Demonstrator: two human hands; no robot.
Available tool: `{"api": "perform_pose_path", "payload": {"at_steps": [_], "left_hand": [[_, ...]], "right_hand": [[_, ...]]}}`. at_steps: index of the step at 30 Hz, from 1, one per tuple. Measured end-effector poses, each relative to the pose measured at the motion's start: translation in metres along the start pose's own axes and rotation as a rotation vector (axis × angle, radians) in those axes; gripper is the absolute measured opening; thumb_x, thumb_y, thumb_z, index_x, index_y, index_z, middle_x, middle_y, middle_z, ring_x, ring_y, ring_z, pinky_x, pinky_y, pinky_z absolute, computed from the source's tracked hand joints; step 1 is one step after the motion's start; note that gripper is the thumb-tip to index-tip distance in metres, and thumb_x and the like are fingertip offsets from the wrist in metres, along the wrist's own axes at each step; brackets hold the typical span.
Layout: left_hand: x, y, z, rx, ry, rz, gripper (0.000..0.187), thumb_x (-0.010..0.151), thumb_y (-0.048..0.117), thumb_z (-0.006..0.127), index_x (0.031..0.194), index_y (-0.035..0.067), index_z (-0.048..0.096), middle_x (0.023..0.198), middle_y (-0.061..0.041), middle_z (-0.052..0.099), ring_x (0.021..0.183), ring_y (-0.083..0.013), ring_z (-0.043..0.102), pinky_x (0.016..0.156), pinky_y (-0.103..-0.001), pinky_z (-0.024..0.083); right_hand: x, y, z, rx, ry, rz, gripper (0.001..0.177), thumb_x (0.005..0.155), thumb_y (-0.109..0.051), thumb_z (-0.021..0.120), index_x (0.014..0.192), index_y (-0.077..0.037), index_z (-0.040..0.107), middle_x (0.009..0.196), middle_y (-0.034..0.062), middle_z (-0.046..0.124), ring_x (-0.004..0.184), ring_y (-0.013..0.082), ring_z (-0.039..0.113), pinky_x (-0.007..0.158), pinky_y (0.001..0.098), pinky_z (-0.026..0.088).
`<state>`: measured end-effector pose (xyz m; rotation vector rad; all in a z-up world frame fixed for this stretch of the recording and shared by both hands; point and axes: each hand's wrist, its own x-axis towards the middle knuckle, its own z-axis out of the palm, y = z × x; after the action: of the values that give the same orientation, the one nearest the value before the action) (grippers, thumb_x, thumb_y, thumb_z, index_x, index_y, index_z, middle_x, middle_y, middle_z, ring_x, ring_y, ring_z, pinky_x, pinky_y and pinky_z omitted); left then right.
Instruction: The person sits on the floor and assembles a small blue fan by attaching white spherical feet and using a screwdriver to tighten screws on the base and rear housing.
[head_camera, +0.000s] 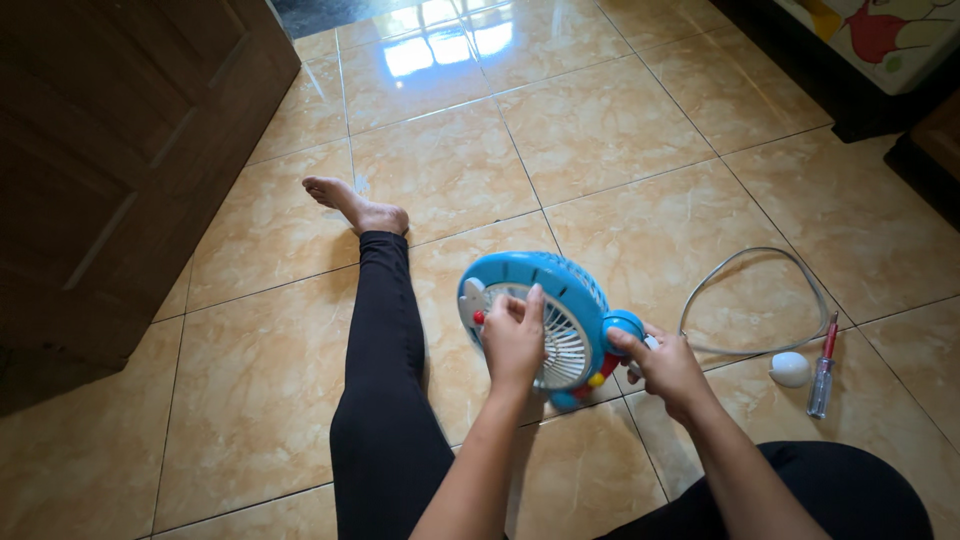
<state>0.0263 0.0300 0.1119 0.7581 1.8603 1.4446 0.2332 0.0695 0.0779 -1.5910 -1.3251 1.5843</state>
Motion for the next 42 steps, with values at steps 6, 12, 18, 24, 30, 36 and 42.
{"api": "perform_pose_path", "payload": {"at_steps": [6,12,18,24,30,36,42], "left_hand": [[-0.008,-0.112,-0.012,0.412,0.425,0.213,0.039,0.087,0.039,0.071,0.109,0.009,0.061,0.09,-0.015,0.069,0.079,-0.036,0.069,0.068,-0.049,0.054],[0.003,-0.163,-0.029,-0.314,-0.095,-0.511,0.052,0.098,0.055,0.049,0.127,0.011,0.054,0.085,-0.006,0.066,0.063,-0.0217,0.065,0.047,-0.033,0.051],[-0.024,-0.141,-0.016,-0.429,-0.316,-0.362,0.042,0.099,0.04,0.061,0.121,0.006,0.049,0.078,-0.01,0.063,0.051,-0.0155,0.061,0.039,-0.028,0.049],[-0.026,-0.135,-0.019,-0.413,-0.291,-0.342,0.039,0.1,0.039,0.062,0.118,0.008,0.049,0.072,-0.01,0.061,0.045,-0.0139,0.055,0.036,-0.027,0.043],[-0.023,-0.137,-0.019,-0.41,-0.307,-0.356,0.038,0.098,0.039,0.062,0.114,0.008,0.047,0.066,-0.01,0.06,0.04,-0.0153,0.053,0.033,-0.03,0.043],[-0.018,-0.136,-0.019,-0.444,-0.331,-0.449,0.039,0.097,0.036,0.065,0.114,0.007,0.045,0.073,-0.016,0.063,0.047,-0.022,0.061,0.036,-0.035,0.048],[-0.019,-0.152,-0.013,-0.656,-0.388,-0.567,0.041,0.095,0.031,0.065,0.123,0.009,0.043,0.093,-0.019,0.066,0.06,-0.0304,0.071,0.043,-0.039,0.052]], "right_hand": [[0.035,0.041,-0.021,0.351,-0.069,0.414,0.052,0.084,-0.065,0.06,0.103,-0.016,0.064,0.072,0.0068,0.065,0.048,0.0155,0.058,0.032,0.0229,0.028],[0.057,0.072,-0.026,0.556,-0.193,0.459,0.054,0.087,-0.068,0.06,0.104,-0.017,0.061,0.073,0.0049,0.062,0.051,0.0127,0.06,0.031,0.0202,0.03],[0.068,0.093,-0.024,0.406,-0.091,0.44,0.056,0.091,-0.07,0.051,0.104,-0.015,0.061,0.075,0.0053,0.063,0.054,0.0156,0.059,0.034,0.0245,0.032],[0.069,0.089,-0.053,0.599,0.065,0.255,0.043,0.102,-0.046,0.042,0.118,-0.009,0.055,0.083,0.0099,0.062,0.066,0.0218,0.064,0.053,0.0333,0.053],[0.035,0.052,-0.069,0.497,0.032,0.116,0.042,0.106,-0.035,0.04,0.133,-0.005,0.05,0.101,0.0131,0.063,0.088,0.0268,0.072,0.078,0.0353,0.061],[0.018,0.021,-0.059,0.612,-0.083,0.074,0.053,0.107,-0.042,0.041,0.138,0.0,0.051,0.111,0.0207,0.069,0.088,0.0258,0.071,0.074,0.0326,0.059],[-0.004,0.01,-0.037,0.797,-0.539,0.006,0.054,0.107,-0.035,0.048,0.148,-0.001,0.048,0.118,0.0226,0.07,0.089,0.0206,0.072,0.075,0.0308,0.059]]}}
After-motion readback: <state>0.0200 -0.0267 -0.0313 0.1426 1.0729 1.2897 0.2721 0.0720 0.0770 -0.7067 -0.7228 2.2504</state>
